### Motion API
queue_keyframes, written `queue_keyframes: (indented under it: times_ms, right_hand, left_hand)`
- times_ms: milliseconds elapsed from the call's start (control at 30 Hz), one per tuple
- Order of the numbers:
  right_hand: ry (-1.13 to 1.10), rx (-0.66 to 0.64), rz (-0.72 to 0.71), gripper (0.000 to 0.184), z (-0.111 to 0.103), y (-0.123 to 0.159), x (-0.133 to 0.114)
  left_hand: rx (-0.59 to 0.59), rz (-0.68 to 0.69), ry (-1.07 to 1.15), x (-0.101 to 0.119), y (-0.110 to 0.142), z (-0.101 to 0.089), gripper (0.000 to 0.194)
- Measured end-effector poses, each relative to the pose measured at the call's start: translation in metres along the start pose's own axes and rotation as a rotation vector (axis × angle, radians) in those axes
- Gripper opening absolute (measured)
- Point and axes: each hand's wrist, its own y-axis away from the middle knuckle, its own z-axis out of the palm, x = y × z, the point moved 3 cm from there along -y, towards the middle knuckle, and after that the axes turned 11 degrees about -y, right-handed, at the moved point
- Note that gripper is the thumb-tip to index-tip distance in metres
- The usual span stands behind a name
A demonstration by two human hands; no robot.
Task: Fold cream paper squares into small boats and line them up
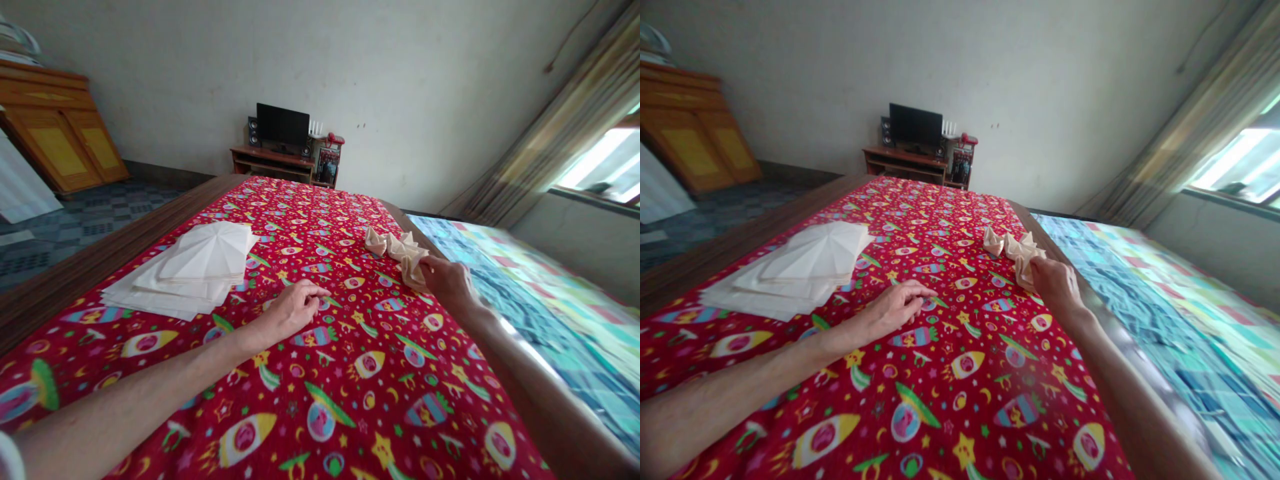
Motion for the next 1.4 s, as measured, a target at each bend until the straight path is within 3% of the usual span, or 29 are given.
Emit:
queue_keyframes:
  times_ms: [200, 433, 567, 667, 800, 933, 1233, 1400]
  right_hand:
    - [-0.096, 0.138, -0.161, 0.025, 0.006, 0.02, -0.007]
    - [-0.112, 0.188, -0.095, 0.021, 0.008, 0.02, -0.008]
    - [-0.145, 0.171, -0.071, 0.021, 0.01, 0.016, -0.007]
    - [-0.166, 0.171, -0.041, 0.02, 0.01, 0.014, -0.004]
    - [-0.249, 0.159, -0.05, 0.022, 0.007, 0.013, -0.003]
    - [-0.287, 0.148, -0.083, 0.027, 0.003, 0.014, -0.002]
    - [-0.341, 0.108, -0.187, 0.03, 0.008, 0.016, 0.003]
    - [-0.267, -0.098, -0.088, 0.027, 0.009, -0.001, 0.006]
  left_hand:
    - [-0.019, -0.018, 0.001, 0.004, 0.0, -0.001, 0.032]
    - [-0.017, 0.016, -0.043, 0.005, 0.0, -0.003, 0.033]
    - [0.003, 0.257, -0.119, 0.039, -0.035, 0.003, 0.033]
    - [-0.003, 0.456, -0.141, 0.072, -0.081, 0.028, 0.032]
    - [-0.011, 0.332, -0.12, 0.093, -0.139, 0.072, 0.031]
    - [0.007, 0.285, -0.095, 0.101, -0.168, 0.099, 0.028]
    - [0.052, 0.217, -0.072, 0.099, -0.189, 0.114, 0.031]
    - [0.026, 0.247, -0.048, 0.095, -0.191, 0.117, 0.032]
